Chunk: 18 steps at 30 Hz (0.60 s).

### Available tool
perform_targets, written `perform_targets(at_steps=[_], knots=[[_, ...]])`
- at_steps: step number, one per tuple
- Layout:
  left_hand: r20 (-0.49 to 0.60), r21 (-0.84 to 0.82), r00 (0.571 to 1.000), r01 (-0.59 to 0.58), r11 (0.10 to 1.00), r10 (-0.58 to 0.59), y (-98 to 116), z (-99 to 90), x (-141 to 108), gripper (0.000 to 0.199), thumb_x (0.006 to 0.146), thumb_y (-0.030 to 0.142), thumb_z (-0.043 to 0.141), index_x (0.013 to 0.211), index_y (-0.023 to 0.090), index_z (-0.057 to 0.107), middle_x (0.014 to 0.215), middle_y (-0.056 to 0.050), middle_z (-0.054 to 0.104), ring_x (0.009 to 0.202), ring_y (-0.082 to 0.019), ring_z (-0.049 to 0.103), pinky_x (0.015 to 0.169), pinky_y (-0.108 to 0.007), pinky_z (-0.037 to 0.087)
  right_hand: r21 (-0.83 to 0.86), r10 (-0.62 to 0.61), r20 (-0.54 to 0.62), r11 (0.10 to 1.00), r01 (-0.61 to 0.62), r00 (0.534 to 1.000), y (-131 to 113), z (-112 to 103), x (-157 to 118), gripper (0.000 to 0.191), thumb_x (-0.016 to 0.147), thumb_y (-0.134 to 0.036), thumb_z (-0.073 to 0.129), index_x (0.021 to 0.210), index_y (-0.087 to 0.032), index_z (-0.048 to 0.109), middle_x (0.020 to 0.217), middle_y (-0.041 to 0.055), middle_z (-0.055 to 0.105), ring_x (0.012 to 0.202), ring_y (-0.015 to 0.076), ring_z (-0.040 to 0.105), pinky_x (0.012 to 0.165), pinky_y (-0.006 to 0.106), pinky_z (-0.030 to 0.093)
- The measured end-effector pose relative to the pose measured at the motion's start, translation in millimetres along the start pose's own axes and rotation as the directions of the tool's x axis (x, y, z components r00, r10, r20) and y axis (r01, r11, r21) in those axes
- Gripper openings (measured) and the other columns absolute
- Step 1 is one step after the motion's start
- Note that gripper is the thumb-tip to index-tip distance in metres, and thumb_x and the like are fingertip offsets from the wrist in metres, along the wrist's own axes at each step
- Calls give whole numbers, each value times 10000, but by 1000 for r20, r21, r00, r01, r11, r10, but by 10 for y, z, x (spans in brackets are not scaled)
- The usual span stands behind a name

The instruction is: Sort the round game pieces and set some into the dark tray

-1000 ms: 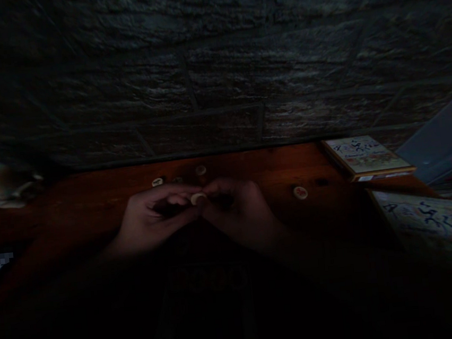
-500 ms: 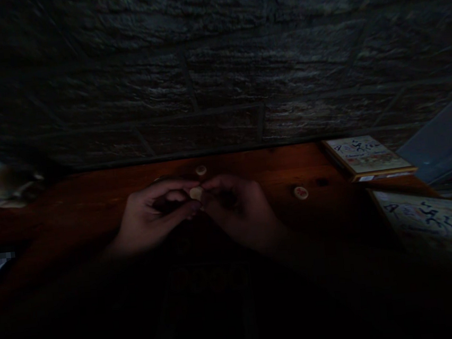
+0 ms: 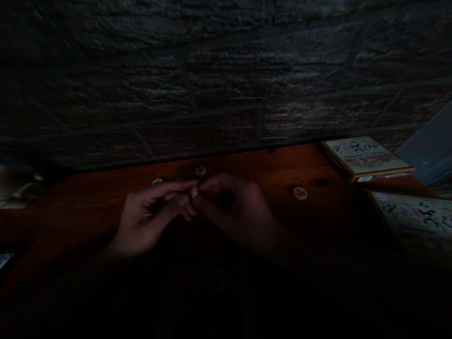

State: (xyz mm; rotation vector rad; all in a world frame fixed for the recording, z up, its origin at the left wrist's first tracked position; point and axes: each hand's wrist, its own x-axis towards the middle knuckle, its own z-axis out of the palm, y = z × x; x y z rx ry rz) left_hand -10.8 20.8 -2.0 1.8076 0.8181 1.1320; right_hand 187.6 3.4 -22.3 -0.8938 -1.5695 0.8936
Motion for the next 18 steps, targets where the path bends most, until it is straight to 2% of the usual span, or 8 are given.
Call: perform_targets(at_steps=[4, 7, 10, 13, 18], knots=[[-9, -28, 1000, 28, 999, -29, 4, 16, 19, 187, 920, 169, 724, 1096, 131, 773, 786, -30, 801, 616, -111, 729, 585, -194, 621, 7, 4, 35, 1000, -4, 999, 3, 13, -14, 125, 910, -290, 783, 1009, -227, 739, 960, 23, 813, 868, 160, 777, 813, 293, 617], [-9, -58, 999, 48, 997, -48, -8, 20, 29, 184, 925, 190, 733, 1101, 142, 757, 861, -51, 810, 642, -125, 737, 600, -220, 629, 14, 12, 41, 1000, -13, 999, -11, 12, -20, 129, 905, -291, 793, 1005, -229, 743, 966, 25, 812, 872, 162, 777, 818, 300, 620], [-5, -135, 998, 66, 989, -68, -25, 18, 34, 229, 935, 237, 735, 1143, 146, 711, 951, -77, 799, 669, -138, 740, 606, -243, 635, 3, 11, 45, 1000, -11, 999, -23, 5, -18, 126, 902, -265, 795, 1007, -221, 742, 981, 27, 807, 881, 159, 773, 822, 297, 610], [0, -195, 996, 91, 977, -93, -40, 16, 34, 292, 944, 272, 732, 1199, 153, 652, 950, -71, 778, 663, -137, 730, 609, -244, 631, -4, -7, 42, 1000, 7, 999, -23, 1, -9, 166, 904, -264, 794, 1054, -223, 736, 992, 26, 800, 888, 156, 766, 820, 293, 601], [17, -236, 996, 85, 968, -84, -61, 22, 19, 321, 967, 251, 714, 1254, 171, 595, 965, -57, 762, 683, -128, 724, 625, -230, 626, -40, -11, 26, 999, 12, 1000, -13, 7, 5, 295, 896, -252, 793, 1181, -226, 723, 865, -3, 745, 788, 141, 719, 737, 280, 570]])
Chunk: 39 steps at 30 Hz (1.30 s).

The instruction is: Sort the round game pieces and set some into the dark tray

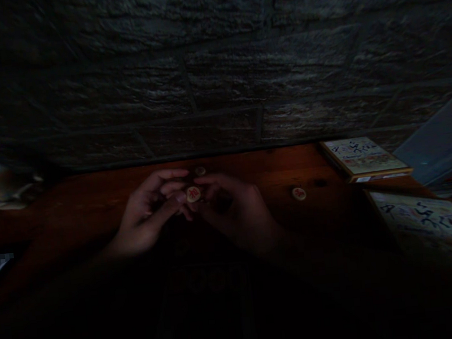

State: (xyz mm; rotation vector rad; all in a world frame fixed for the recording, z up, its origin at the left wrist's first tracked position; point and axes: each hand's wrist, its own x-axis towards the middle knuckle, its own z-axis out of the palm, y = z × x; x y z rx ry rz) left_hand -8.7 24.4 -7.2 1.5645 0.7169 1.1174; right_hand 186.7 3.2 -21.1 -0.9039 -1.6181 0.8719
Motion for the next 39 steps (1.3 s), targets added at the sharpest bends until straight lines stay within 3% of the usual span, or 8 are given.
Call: perform_targets(at_steps=[10, 20, 32, 39], knots=[[44, 46, 999, 4, 999, -6, 14, 2, -14, 328, 993, 255, 680, 1287, 148, 582, 887, -41, 766, 709, -140, 728, 639, -231, 598, -90, -4, 79, 996, 12, 997, 1, -30, -21, 242, 961, -316, 728, 1185, -236, 770, 876, 10, 721, 793, 139, 649, 738, 280, 520], [37, 148, 999, -28, 989, 22, 21, 12, -32, 292, 982, 244, 688, 1242, 149, 593, 779, -18, 758, 674, -149, 724, 632, -249, 588, -61, -21, 48, 998, 24, 999, -2, -17, -22, 178, 895, -238, 779, 1069, -229, 743, 909, 6, 756, 809, 143, 706, 750, 269, 559], [34, 167, 999, -13, 986, 7, 35, 10, -33, 264, 974, 244, 693, 1208, 152, 613, 795, -27, 764, 697, -155, 730, 650, -259, 592, -241, -114, 70, 962, 127, 991, -49, -45, -10, 199, 881, -228, 794, 1077, -259, 786, 975, 27, 747, 838, 165, 691, 752, 301, 549], [41, 121, 999, 6, 993, -11, 9, -9, -28, 240, 979, 227, 672, 1204, 161, 620, 777, -17, 746, 687, -156, 722, 645, -259, 583, -212, -90, 61, 972, 101, 994, -74, -29, -8, 183, 866, -195, 793, 1038, -254, 772, 997, 19, 779, 853, 178, 712, 766, 316, 556]])
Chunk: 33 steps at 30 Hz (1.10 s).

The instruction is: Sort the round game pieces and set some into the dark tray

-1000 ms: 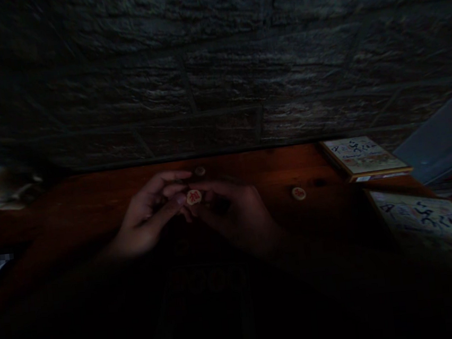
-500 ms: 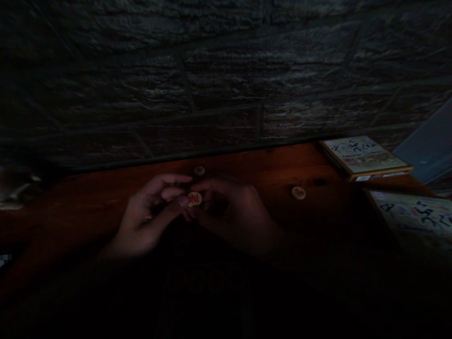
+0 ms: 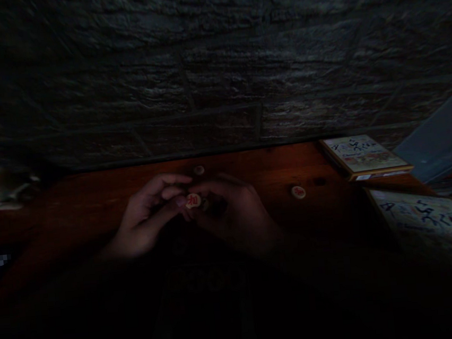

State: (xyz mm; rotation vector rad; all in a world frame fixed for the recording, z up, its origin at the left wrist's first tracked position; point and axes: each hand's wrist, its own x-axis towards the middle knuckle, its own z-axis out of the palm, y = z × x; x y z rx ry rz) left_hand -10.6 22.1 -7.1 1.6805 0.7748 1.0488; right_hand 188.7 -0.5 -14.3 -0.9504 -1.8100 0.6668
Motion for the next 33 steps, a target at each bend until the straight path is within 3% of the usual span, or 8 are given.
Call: perform_targets(at_steps=[15, 23, 33], knots=[[-27, -69, 999, 23, 997, -24, 6, -14, 6, 197, 966, 192, 646, 1162, 166, 640, 745, -9, 742, 650, -158, 704, 628, -266, 558, 65, 50, 6, 997, -50, 999, -16, 16, 0, 153, 849, -169, 772, 988, -230, 750, 965, 8, 805, 866, 167, 745, 792, 290, 573], [-47, -117, 999, 17, 993, -22, -42, -19, 5, 191, 986, 213, 613, 1161, 138, 627, 752, -17, 731, 651, -153, 702, 606, -258, 553, 256, 132, -12, 958, -125, 991, 48, 29, 1, 230, 785, -134, 779, 997, -200, 723, 944, 18, 801, 829, 156, 760, 746, 261, 594], [-47, -109, 998, 30, 994, -35, -39, -3, 19, 201, 995, 199, 564, 1176, 126, 615, 751, -8, 701, 639, -139, 684, 598, -251, 537, 251, 178, -40, 954, -163, 983, -25, -4, 19, 220, 779, -118, 777, 974, -197, 714, 876, 19, 796, 763, 149, 757, 681, 253, 603]])
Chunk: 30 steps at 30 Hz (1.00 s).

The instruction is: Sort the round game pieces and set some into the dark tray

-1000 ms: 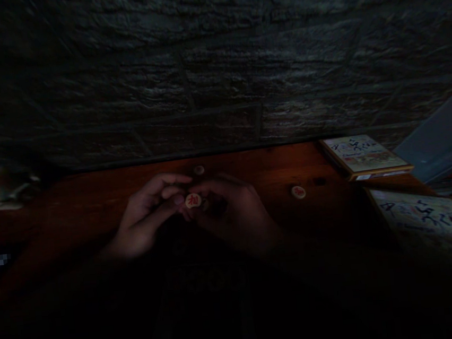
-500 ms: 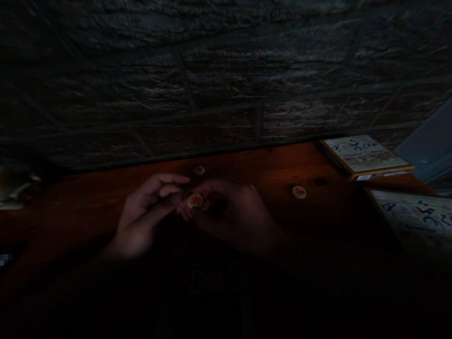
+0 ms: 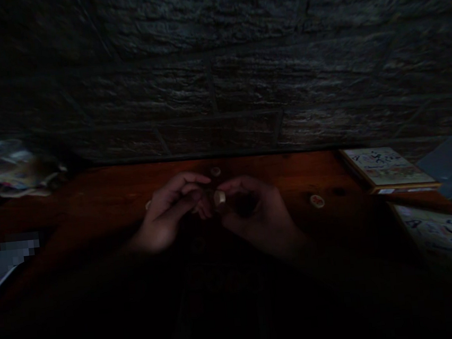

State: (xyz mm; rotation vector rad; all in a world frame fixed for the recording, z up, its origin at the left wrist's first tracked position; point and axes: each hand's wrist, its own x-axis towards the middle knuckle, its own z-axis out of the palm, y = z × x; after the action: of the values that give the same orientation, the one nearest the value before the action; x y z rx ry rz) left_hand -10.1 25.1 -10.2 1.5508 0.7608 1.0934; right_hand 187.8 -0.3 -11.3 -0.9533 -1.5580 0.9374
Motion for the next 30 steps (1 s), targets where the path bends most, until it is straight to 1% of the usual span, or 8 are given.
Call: perform_targets(at_steps=[7, 12, 15, 17, 20, 24, 26, 30], knots=[[36, 9, 999, -13, 1000, 13, -52, -21, 4, 218, 1026, 235, 548, 1211, 138, 609, 761, -22, 712, 657, -146, 686, 621, -259, 538, -55, -35, -32, 998, 33, 999, -36, 15, 7, 148, 823, -178, 756, 961, -206, 712, 870, 38, 809, 768, 166, 774, 690, 277, 616], [27, 23, 999, -19, 1000, 18, -96, -28, -5, 223, 1028, 248, 558, 1222, 159, 620, 803, -24, 714, 689, -148, 698, 656, -263, 544, -131, -55, -79, 990, 44, 995, -57, 6, -7, 110, 829, -209, 756, 936, -206, 731, 848, 42, 809, 746, 172, 773, 675, 285, 623], [31, 41, 999, -42, 998, 41, -102, -24, -9, 213, 1026, 246, 561, 1211, 162, 625, 792, -22, 715, 697, -149, 696, 672, -264, 543, -180, -105, -77, 979, 90, 991, -46, -2, -27, 146, 803, -192, 769, 945, -210, 739, 862, 39, 810, 748, 174, 771, 679, 289, 626], [24, 43, 998, -51, 998, 50, -102, -20, -11, 209, 1024, 246, 562, 1205, 164, 627, 795, -23, 717, 700, -150, 697, 675, -266, 546, -188, -145, -78, 974, 128, 986, -22, 2, -40, 130, 813, -190, 765, 937, -216, 736, 861, 31, 802, 752, 168, 767, 691, 285, 625], [23, 42, 999, -50, 998, 49, -94, -16, -15, 216, 1023, 258, 566, 1208, 165, 627, 804, -28, 718, 706, -157, 697, 672, -271, 550, -227, -192, -90, 959, 167, 977, 32, 14, -51, 156, 814, -194, 775, 964, -211, 736, 863, 29, 777, 729, 156, 743, 664, 273, 604], [33, 50, 999, -43, 998, 42, -48, -19, -25, 220, 1017, 266, 568, 1206, 161, 608, 785, -16, 699, 684, -147, 680, 654, -261, 546, -296, -271, -72, 925, 239, 960, 87, 9, -50, 197, 817, -211, 777, 1009, -204, 736, 895, 36, 723, 706, 146, 700, 628, 270, 567], [20, 86, 998, -61, 994, 59, -11, -19, -25, 229, 1023, 278, 560, 1212, 157, 604, 759, -6, 685, 665, -139, 668, 645, -252, 538, -324, -300, -64, 908, 265, 952, 95, 3, -48, 204, 816, -183, 760, 1016, -206, 735, 888, 28, 702, 687, 135, 677, 612, 260, 545], [-77, 181, 992, -87, 980, 102, 58, -11, 5, 265, 1049, 363, 535, 1186, 160, 638, 697, 15, 645, 616, -122, 631, 604, -227, 506, -384, -367, -51, 866, 321, 929, 84, -6, -49, 256, 818, -159, 742, 1068, -215, 734, 872, 17, 673, 685, 129, 648, 615, 255, 521]])
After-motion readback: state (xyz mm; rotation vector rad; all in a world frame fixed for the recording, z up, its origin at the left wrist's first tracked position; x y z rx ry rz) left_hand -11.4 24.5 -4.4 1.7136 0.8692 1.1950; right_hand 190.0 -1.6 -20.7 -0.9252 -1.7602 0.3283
